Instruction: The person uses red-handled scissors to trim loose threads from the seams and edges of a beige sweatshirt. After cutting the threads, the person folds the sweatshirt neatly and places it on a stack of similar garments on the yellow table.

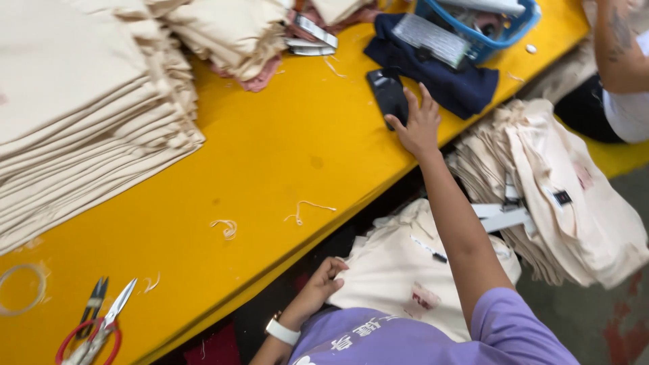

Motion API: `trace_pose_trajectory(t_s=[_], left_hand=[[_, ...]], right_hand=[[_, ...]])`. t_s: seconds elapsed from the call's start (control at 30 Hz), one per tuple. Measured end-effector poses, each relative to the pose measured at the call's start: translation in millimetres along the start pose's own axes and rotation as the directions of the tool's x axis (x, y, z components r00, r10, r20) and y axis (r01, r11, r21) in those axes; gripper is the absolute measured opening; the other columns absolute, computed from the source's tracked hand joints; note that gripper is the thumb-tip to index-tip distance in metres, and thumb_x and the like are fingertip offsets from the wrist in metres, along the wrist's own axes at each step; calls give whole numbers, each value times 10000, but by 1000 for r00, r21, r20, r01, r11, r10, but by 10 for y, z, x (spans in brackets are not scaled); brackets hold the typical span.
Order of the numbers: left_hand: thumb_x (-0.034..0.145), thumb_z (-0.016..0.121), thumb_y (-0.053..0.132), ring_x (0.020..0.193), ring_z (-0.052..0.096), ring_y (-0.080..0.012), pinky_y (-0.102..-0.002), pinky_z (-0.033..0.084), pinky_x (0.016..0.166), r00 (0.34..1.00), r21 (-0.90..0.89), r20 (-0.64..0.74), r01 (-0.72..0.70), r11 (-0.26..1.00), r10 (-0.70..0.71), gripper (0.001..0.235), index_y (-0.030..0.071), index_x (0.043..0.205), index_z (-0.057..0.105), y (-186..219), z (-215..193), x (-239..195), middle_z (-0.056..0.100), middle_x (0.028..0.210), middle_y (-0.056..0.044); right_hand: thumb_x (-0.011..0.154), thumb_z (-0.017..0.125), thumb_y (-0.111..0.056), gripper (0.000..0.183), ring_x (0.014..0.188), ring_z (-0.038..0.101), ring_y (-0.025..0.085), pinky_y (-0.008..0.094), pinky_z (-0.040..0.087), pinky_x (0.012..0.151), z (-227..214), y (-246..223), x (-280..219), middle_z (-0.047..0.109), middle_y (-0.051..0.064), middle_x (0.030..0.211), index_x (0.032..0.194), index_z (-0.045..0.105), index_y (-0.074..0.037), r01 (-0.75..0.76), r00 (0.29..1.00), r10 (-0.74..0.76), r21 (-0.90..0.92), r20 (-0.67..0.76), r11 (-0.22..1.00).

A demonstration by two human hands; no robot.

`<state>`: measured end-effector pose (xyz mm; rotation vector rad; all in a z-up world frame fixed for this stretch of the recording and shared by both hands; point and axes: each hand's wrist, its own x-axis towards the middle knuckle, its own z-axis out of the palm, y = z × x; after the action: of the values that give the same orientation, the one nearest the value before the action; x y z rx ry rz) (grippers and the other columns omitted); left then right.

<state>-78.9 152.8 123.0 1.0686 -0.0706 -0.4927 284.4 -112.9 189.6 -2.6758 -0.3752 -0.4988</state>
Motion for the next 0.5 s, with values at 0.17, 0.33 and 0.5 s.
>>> trace_pose_trajectory(t_s=[0.17,0.33,0.5], left_hand=[[998,569,97,1016,575,-105,-252,464,888,997,-74,-75,7,997,-13,198,144,1190,555,27,16,-224,604,1107,-22],[910,686,117,751,529,-83,-214,397,691,948,-72,-311,-93,993,66,215,111,1120,638,136,117,-91,600,856,-4],[921,671,59,927,594,-143,-259,470,810,769,-56,-561,-404,913,305,229,98,1140,614,533,1,39,656,1063,-72]], right_hand=[[967,443,-723,728,1393,268,493,748,325,974,-127,-181,4,194,119,1644,1517,511,-251,-74,992,74,-4,99,997],[1050,391,-576,639,1158,566,396,504,374,1002,-515,-854,-581,609,193,1287,1321,549,-20,381,891,-290,227,-350,896],[815,626,-557,719,1214,580,314,509,376,1106,-19,-1066,-3248,580,132,1327,1382,525,-126,354,875,-483,655,20,668]])
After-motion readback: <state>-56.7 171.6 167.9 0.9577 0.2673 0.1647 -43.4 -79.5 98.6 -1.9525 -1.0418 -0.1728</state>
